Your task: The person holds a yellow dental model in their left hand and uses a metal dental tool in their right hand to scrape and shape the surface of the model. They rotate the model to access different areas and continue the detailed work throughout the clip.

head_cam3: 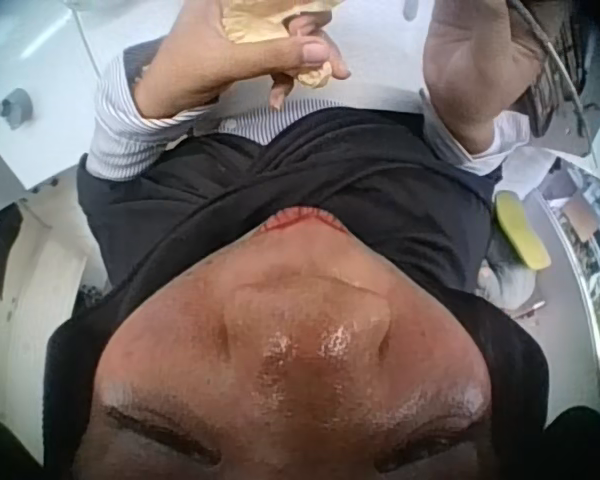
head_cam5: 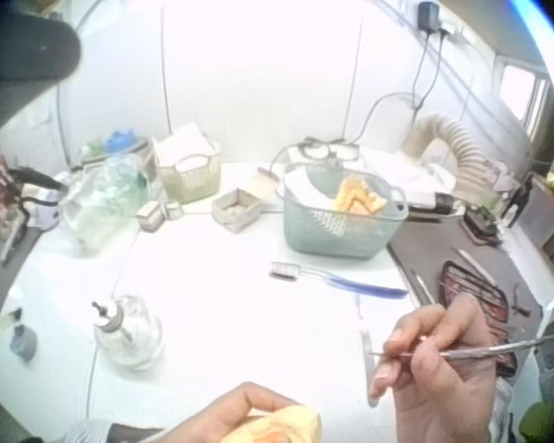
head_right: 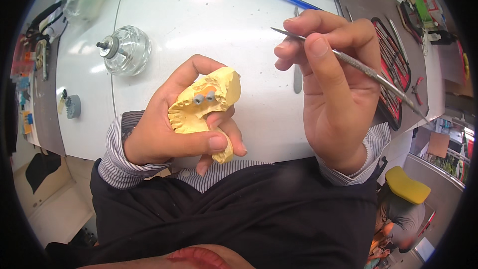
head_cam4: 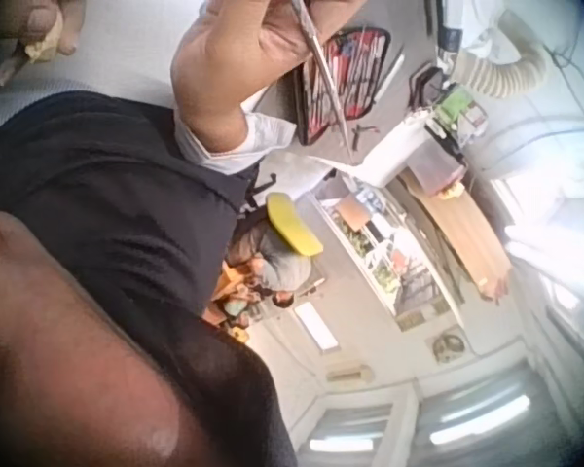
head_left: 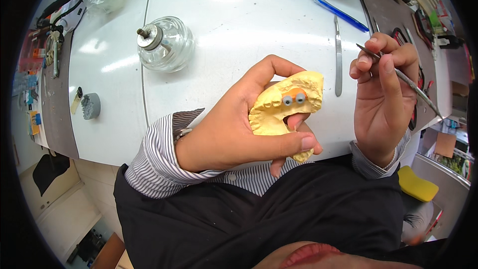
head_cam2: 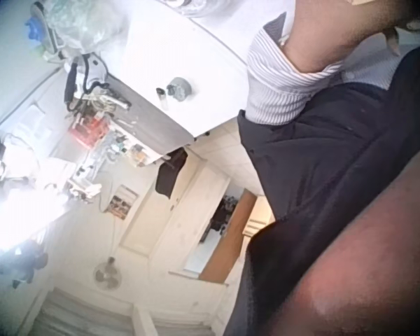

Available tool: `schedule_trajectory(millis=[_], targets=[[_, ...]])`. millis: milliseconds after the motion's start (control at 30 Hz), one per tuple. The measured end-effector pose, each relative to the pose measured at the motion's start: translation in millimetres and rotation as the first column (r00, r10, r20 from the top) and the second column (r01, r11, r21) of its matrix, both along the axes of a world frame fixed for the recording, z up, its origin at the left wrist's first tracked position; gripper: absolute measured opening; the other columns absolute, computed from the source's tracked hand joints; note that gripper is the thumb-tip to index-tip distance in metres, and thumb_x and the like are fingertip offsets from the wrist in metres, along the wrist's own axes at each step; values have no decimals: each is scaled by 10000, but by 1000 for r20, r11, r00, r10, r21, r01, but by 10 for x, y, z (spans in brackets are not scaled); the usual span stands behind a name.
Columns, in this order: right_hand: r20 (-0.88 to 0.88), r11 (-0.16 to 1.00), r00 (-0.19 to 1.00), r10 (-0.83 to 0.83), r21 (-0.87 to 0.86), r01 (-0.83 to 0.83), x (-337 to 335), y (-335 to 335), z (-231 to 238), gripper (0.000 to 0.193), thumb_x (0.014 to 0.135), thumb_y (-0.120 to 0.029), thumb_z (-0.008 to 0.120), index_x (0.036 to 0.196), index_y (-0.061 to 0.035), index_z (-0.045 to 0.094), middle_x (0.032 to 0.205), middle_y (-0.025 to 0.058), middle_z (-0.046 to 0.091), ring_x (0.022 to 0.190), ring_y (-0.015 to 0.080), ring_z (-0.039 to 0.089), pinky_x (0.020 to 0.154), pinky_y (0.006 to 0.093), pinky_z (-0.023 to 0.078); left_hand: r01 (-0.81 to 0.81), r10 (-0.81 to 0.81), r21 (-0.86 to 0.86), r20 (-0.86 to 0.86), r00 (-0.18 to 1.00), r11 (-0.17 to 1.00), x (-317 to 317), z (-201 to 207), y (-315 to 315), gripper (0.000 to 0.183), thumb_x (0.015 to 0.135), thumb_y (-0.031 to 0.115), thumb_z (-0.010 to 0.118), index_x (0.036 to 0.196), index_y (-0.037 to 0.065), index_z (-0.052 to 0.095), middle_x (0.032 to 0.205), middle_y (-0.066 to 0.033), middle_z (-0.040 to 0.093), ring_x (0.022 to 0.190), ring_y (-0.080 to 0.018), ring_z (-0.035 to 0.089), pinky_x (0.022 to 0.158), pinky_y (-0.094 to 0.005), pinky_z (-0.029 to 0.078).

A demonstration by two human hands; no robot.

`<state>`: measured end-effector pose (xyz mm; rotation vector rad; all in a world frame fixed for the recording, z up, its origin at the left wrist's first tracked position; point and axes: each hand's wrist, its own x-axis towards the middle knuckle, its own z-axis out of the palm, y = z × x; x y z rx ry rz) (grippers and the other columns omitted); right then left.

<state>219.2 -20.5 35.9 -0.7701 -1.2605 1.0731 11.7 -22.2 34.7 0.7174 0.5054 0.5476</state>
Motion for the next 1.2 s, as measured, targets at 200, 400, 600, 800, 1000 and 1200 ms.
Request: schedule_trajectory(millis=[200,400,600,800,1000,1200], targets=[[-154,962,978,139,-214,-171,51,29,11,83,956,-123,437,995,-50,436,1144,126,515,1008,143,559,880,275,475,-1,1,-9,6,1000,1000,10,-10,12,562,818,15,606,1247,50,243,818,-54,452,854,-287,660,438,-242,526],[-212,951,975,63,-284,-123,-1,30,43,104,956,-121,438,1011,-33,437,1123,136,519,1046,154,563,886,278,499,-109,110,80,-6,994,991,44,-79,35,441,890,128,530,1231,47,263,910,-102,496,941,-319,632,537,-291,573],[154,994,984,84,56,-94,16,-54,12,123,900,-86,544,944,-12,455,1028,154,555,978,262,608,851,389,522,-221,226,180,-7,974,958,59,-104,5,384,910,125,493,1217,33,280,1060,-152,517,1011,-312,598,713,-371,587],[591,902,806,20,337,-270,-42,-46,83,214,819,-80,663,917,-16,484,904,149,608,999,357,601,874,445,499,-214,250,353,-61,966,911,56,-103,-13,399,912,111,492,1233,20,272,1119,-157,517,1028,-206,569,830,-317,513],[595,894,802,56,327,-305,-54,-76,68,216,815,-65,664,926,-9,487,930,154,611,1026,390,587,846,427,518,-167,293,579,-132,947,798,37,-170,-30,423,910,85,486,1247,12,242,1088,-133,503,931,-122,543,776,-230,455],[555,886,829,68,348,-306,-81,-75,17,239,816,-35,652,972,-21,472,947,170,605,1035,401,580,841,413,527,-192,308,644,-72,949,741,67,-185,-50,466,895,47,479,1274,10,210,1093,-129,478,955,-125,511,798,-237,439]])
